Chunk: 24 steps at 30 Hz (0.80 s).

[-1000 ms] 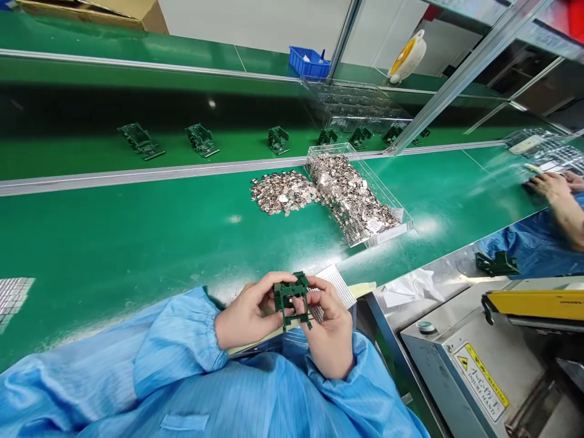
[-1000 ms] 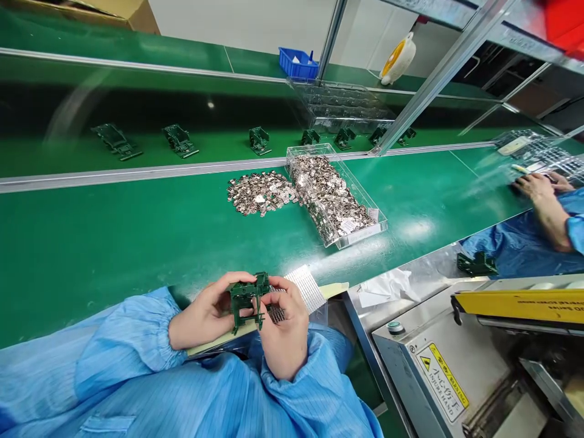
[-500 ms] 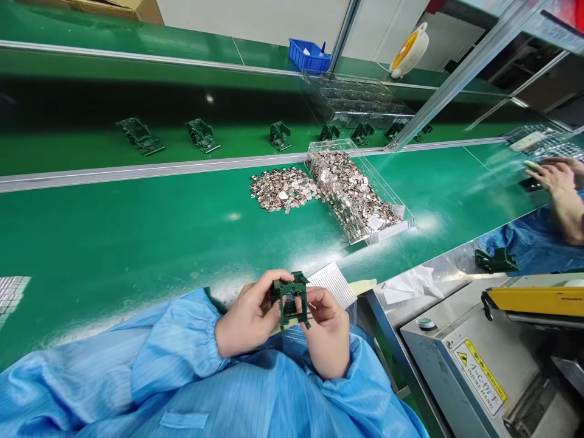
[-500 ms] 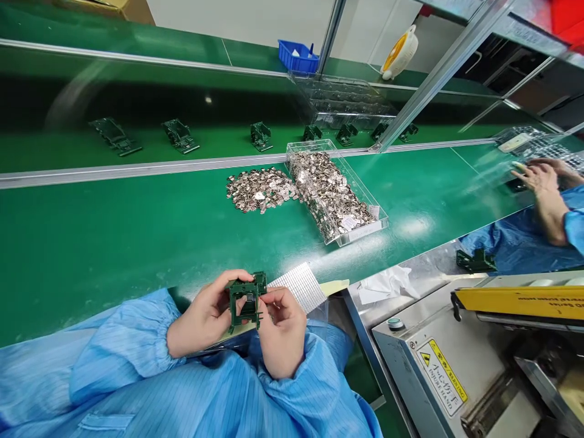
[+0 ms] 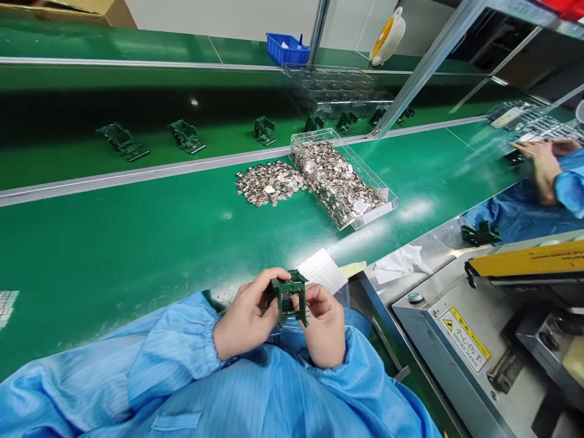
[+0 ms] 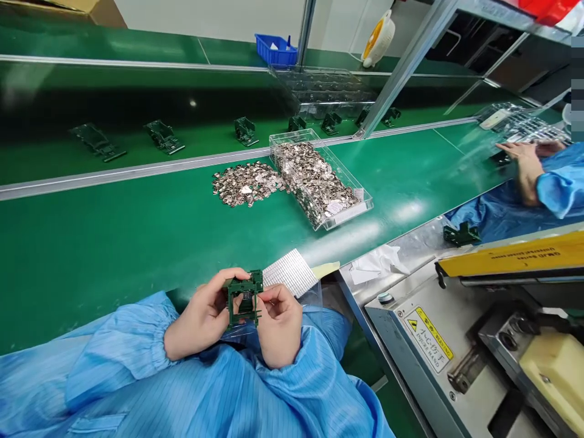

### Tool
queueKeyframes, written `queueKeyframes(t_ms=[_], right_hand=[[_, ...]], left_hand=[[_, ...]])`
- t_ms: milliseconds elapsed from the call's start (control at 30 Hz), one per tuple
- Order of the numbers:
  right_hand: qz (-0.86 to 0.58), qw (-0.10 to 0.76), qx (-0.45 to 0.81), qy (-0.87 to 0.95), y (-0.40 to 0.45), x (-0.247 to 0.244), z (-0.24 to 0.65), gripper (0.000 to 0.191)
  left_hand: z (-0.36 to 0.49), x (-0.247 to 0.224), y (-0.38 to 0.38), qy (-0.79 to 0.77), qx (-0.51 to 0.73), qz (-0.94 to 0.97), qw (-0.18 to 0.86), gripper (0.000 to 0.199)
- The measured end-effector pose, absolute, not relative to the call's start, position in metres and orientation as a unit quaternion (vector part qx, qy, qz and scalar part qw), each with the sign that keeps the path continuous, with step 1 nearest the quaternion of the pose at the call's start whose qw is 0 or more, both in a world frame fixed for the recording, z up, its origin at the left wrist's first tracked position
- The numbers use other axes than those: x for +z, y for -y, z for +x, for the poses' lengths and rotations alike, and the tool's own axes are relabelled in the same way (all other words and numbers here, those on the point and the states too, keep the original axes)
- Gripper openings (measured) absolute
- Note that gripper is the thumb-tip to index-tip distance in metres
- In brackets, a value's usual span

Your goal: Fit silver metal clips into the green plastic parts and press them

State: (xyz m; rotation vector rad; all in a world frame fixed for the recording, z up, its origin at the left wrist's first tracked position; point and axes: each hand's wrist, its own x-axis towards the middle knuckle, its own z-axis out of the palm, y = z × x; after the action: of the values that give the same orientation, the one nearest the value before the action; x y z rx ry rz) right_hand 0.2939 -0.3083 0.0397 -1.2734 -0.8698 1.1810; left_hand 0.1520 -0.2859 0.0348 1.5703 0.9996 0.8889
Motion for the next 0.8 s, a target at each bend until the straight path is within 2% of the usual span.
queueKeyframes(t_ms=[200, 367, 533, 800], right_hand=[[-0.551, 0.582, 0.46, 0.382, 0.33, 0.038, 0.319, 0.023], [-0.641, 0.595, 0.352, 0.333, 0.358, 0.002, 0.359, 0.027], [-0.652, 0.545, 0.398, 0.346, 0.352, -0.025, 0.365, 0.041], [-0.637, 0.561, 0.378, 0.37, 0.316, -0.031, 0.347, 0.043]], left_hand=[[0.17, 0.04, 0.29, -0.383, 0.345, 0.661, 0.546, 0.03], [0.189, 0.04, 0.262, -0.382, 0.399, 0.636, 0.54, 0.032], [0.227, 0.032, 0.228, -0.357, 0.42, 0.653, 0.519, 0.035], [0.251, 0.023, 0.219, -0.376, 0.372, 0.713, 0.461, 0.039]])
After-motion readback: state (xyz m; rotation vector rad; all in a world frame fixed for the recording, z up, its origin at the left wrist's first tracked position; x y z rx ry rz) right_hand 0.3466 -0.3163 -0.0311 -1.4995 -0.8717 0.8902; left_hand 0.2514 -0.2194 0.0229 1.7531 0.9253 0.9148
